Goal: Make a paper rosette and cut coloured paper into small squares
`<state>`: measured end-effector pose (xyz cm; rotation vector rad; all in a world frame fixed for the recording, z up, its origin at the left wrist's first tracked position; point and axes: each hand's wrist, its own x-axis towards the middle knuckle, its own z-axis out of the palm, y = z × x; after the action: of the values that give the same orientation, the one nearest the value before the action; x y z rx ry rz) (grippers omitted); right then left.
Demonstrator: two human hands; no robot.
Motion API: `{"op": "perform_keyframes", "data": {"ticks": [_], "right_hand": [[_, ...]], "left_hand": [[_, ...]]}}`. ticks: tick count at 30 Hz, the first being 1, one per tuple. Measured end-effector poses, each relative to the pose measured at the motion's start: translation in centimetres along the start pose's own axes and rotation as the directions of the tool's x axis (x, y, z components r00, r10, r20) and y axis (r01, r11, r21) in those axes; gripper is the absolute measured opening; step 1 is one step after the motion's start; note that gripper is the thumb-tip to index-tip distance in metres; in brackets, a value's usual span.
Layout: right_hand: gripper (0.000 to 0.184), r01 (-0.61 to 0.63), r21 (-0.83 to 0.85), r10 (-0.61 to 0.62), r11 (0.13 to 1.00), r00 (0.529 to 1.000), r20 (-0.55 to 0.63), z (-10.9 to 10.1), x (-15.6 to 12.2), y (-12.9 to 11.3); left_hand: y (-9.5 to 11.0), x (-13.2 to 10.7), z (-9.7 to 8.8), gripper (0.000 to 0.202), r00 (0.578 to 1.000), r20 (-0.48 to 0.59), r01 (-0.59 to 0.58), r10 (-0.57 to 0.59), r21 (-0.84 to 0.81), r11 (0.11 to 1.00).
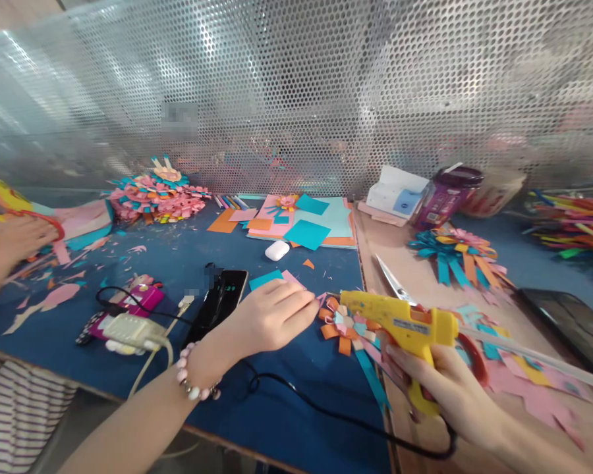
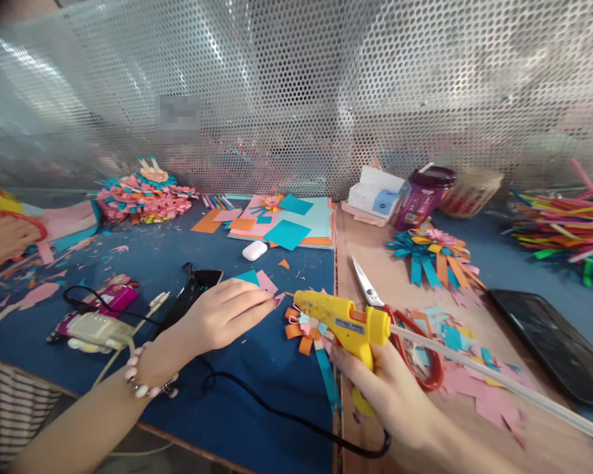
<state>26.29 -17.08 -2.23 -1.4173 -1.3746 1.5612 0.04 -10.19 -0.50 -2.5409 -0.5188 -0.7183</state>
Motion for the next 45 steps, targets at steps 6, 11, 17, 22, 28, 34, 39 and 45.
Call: {"op": "perform_keyframes", "data": {"ticks": [6,11,17,22,28,34,39,45], "right_hand": [[0.049,-0.004,0.015,0.004,1.0,1.0,0.005,0.0,0.08,-0.02],[0.046,0.026,-0.024,-0.025,0.999,0.999,0.021,-0.02,0.21,0.23],[0.044,0.025,0.023,-0.025,0.999,1.0,0.013,0.03,0.21,0.38],[0.045,0.034,0.005,-0.034,0.999,0.999,0.002,-0.02,0.28,0.33],[0.042,0.03,0.02,-0.03,0.999,1.0,0.01,-0.04,0.28,0.47],[0.045,0.053,-0.004,-0.053,0.999,0.999,-0.012,-0.2,0.18,0.56],[0.044,0.068,-0.006,-0.068,0.998,0.997,-0.038,-0.32,0.29,0.44],[0.043,0.035,-0.004,-0.035,0.999,0.999,-0.001,-0.14,0.1,-0.11]], "left_hand": [[-0.02,0.1,0.01,0.019,1.0,-0.006,0.001,-0.001,0.008,1.0],[-0.06,0.16,0.02,0.02,1.0,0.001,-0.009,0.009,0.019,1.0],[-0.06,0.11,0.06,0.02,1.0,0.0,-0.012,0.012,0.027,1.0],[-0.04,0.02,0.08,0.021,1.0,0.005,-0.01,0.01,0.029,1.0],[-0.04,0.11,-0.13,0.021,1.0,-0.009,-0.006,0.007,0.04,0.999],[0.0,0.27,-0.37,0.022,1.0,-0.026,0.011,-0.01,0.051,0.999],[0.02,0.12,-0.17,0.021,0.999,-0.035,0.0,0.002,0.038,0.999],[0.15,-0.08,0.09,0.022,1.0,-0.005,-0.018,0.018,0.005,1.0]]}}
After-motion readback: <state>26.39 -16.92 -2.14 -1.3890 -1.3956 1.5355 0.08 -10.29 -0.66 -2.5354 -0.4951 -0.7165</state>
